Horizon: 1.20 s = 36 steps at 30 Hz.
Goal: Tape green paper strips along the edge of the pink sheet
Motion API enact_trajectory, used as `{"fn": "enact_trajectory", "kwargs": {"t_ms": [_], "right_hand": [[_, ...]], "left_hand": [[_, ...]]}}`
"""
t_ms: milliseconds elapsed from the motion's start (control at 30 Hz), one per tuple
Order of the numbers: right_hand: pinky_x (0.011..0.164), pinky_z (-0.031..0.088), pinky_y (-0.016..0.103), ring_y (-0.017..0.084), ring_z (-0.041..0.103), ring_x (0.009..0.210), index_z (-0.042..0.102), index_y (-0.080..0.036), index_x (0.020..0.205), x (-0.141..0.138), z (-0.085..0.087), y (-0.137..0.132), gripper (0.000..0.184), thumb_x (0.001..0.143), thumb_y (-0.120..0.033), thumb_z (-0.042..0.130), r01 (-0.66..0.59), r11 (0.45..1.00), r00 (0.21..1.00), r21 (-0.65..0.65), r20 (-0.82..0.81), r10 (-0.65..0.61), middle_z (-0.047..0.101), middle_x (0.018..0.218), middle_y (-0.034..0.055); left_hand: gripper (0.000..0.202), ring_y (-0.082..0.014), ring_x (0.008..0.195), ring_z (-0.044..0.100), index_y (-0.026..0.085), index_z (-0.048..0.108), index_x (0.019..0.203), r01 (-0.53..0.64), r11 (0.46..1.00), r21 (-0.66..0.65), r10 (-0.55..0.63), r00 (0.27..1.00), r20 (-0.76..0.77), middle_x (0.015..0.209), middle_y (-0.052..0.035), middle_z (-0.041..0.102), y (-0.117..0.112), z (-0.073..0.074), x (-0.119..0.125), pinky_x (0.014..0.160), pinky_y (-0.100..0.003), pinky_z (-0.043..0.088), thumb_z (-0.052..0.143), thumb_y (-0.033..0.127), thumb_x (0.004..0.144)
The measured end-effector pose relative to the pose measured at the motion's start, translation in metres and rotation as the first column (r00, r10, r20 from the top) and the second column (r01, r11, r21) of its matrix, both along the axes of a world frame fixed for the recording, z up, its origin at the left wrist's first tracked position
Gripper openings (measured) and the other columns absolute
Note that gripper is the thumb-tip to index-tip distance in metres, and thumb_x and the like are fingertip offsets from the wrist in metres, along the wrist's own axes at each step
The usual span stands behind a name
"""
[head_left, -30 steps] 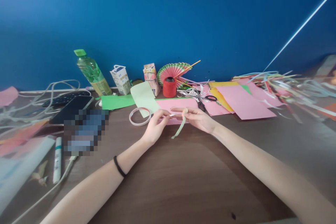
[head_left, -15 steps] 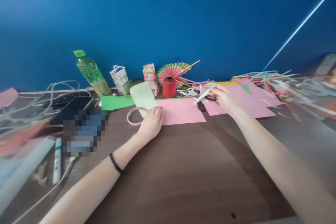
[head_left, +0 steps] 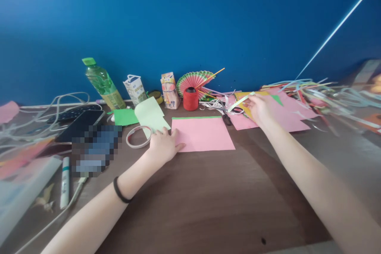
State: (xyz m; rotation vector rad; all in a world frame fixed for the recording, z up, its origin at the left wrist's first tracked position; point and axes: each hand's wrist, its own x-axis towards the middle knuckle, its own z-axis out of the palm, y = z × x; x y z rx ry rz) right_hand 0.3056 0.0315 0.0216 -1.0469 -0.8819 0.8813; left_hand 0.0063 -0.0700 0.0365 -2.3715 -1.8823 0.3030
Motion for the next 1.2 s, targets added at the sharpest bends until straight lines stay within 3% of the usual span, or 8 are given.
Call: {"fn": "enact_trajectory", "kwargs": {"t_ms": [200, 333, 400, 500, 567, 633, 1033, 1200], "right_hand": [[0.055, 0.042, 0.024, 0.012, 0.058, 0.064, 0.057, -0.018, 0.065, -0.02, 0.009, -0.017, 0.008, 0.066, -0.025, 0.061, -0.288, 0.958, 0.955, 0.016, 0.079, 0.286, 0.061, 0.068, 0.0], [0.06, 0.044, 0.025, 0.012, 0.059, 0.067, 0.062, -0.02, 0.072, -0.045, 0.011, -0.033, 0.009, 0.067, -0.027, 0.066, -0.497, 0.866, 0.86, 0.049, 0.161, 0.484, 0.063, 0.072, -0.001], [0.064, 0.044, 0.027, 0.012, 0.059, 0.068, 0.064, -0.02, 0.074, -0.059, 0.011, -0.044, 0.009, 0.07, -0.028, 0.066, -0.581, 0.813, 0.797, 0.032, 0.224, 0.561, 0.063, 0.071, -0.0008], [0.066, 0.044, 0.027, 0.012, 0.058, 0.068, 0.065, -0.02, 0.075, -0.079, 0.006, -0.058, 0.007, 0.072, -0.027, 0.066, -0.646, 0.763, 0.74, 0.028, 0.269, 0.617, 0.064, 0.072, -0.0007], [0.067, 0.045, 0.028, 0.012, 0.057, 0.068, 0.067, -0.02, 0.074, -0.087, 0.0, -0.064, 0.007, 0.071, -0.026, 0.067, -0.669, 0.743, 0.723, 0.025, 0.257, 0.642, 0.064, 0.071, -0.0004], [0.068, 0.045, 0.029, 0.012, 0.058, 0.068, 0.068, -0.02, 0.075, -0.092, -0.005, -0.066, 0.008, 0.07, -0.026, 0.068, -0.685, 0.728, 0.71, 0.017, 0.241, 0.662, 0.065, 0.072, 0.0003], [0.067, 0.043, 0.027, 0.01, 0.051, 0.07, 0.069, -0.021, 0.074, -0.092, -0.014, -0.065, 0.007, 0.068, -0.025, 0.069, -0.682, 0.731, 0.718, 0.025, 0.216, 0.662, 0.058, 0.077, -0.0002], [0.066, 0.041, 0.027, 0.008, 0.049, 0.067, 0.065, -0.021, 0.073, -0.092, -0.017, -0.064, 0.01, 0.065, -0.017, 0.069, -0.743, 0.667, 0.669, 0.052, 0.094, 0.737, 0.055, 0.09, -0.0001]], "left_hand": [[0.055, -0.0387, 0.086, 0.058, 0.012, 0.055, 0.113, -0.001, 0.999, -0.04, 0.001, 1.0, 0.004, 0.101, -0.0238, 0.059, -0.006, 0.01, -0.002, 0.072, -0.048, 0.04, 0.047, 0.054, 0.078], [0.037, -0.034, 0.095, 0.056, 0.013, 0.061, 0.1, -0.004, 0.995, 0.102, -0.029, 0.949, 0.315, 0.101, -0.0172, 0.062, 0.005, 0.016, -0.003, 0.078, -0.044, 0.04, 0.039, 0.04, 0.085], [0.035, -0.0289, 0.094, 0.057, 0.016, 0.062, 0.096, -0.029, 0.996, 0.081, -0.023, 0.822, 0.569, 0.099, -0.013, 0.064, 0.012, 0.016, -0.003, 0.08, -0.04, 0.04, 0.032, 0.032, 0.087], [0.034, -0.0229, 0.099, 0.056, 0.019, 0.064, 0.091, 0.086, 0.99, -0.109, 0.05, 0.507, 0.861, 0.104, -0.0071, 0.065, 0.021, 0.014, -0.002, 0.087, -0.036, 0.039, 0.033, 0.03, 0.085], [0.035, -0.021, 0.096, 0.057, 0.017, 0.065, 0.091, 0.255, 0.926, -0.278, 0.195, 0.307, 0.932, 0.1, -0.0071, 0.067, 0.023, 0.012, -0.002, 0.087, -0.034, 0.039, 0.036, 0.036, 0.084], [0.033, -0.0193, 0.087, 0.059, 0.015, 0.065, 0.088, 0.392, 0.831, -0.394, 0.332, 0.216, 0.918, 0.09, -0.008, 0.067, 0.022, 0.01, -0.003, 0.083, -0.034, 0.042, 0.044, 0.04, 0.08], [0.02, -0.0101, 0.066, 0.047, 0.016, 0.055, 0.071, 0.544, 0.657, -0.522, 0.509, 0.191, 0.839, 0.071, 0.0014, 0.05, 0.019, 0.015, -0.007, 0.068, -0.026, 0.038, 0.06, 0.035, 0.071], [0.016, -0.01, 0.062, 0.043, 0.017, 0.05, 0.07, 0.467, 0.731, -0.497, 0.4, 0.297, 0.867, 0.067, 0.0029, 0.047, 0.021, 0.014, -0.01, 0.062, -0.025, 0.033, 0.055, 0.031, 0.073]]}}
